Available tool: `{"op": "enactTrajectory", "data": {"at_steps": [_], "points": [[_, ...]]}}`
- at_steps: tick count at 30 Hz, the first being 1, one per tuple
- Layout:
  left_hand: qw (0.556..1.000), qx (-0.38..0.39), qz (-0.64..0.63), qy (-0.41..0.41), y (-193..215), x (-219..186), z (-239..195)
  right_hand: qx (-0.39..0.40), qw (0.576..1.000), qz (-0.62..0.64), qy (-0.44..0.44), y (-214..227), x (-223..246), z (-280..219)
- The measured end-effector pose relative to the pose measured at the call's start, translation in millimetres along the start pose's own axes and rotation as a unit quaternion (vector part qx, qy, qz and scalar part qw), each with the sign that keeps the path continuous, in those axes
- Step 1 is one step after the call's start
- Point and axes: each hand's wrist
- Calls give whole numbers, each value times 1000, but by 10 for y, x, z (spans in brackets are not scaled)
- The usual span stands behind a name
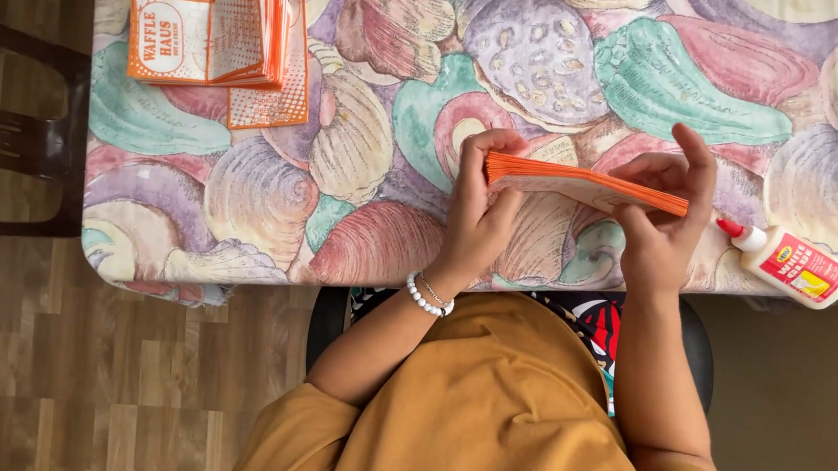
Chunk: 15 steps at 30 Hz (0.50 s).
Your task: Applying glue to the edges of paper bags and folding them to seal them.
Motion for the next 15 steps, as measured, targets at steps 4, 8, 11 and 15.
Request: {"op": "enactTrajectory", "data": {"at_steps": [4, 8, 11, 15], "points": [[1000, 16, -13, 0, 52, 168, -19, -21, 999, 14, -38, 24, -197, -47], [1000, 27, -5, 11, 88, 121, -133, -17, 998, 23, -61, 93, -255, -99], [997, 40, 62, 19, 199, -174, -178, -11, 995, -6, -98, -5, 78, -78], [987, 64, 144, 44, 394, -236, -178, 77, 988, -28, -128, -79, 224, -48]]}}
Point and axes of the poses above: each hand's wrist, its own z-axis towards the middle knuckle, its own y-axis out of the back of the hand, x = y × z, and after that the axes turned 7 degrees about x, right-handed
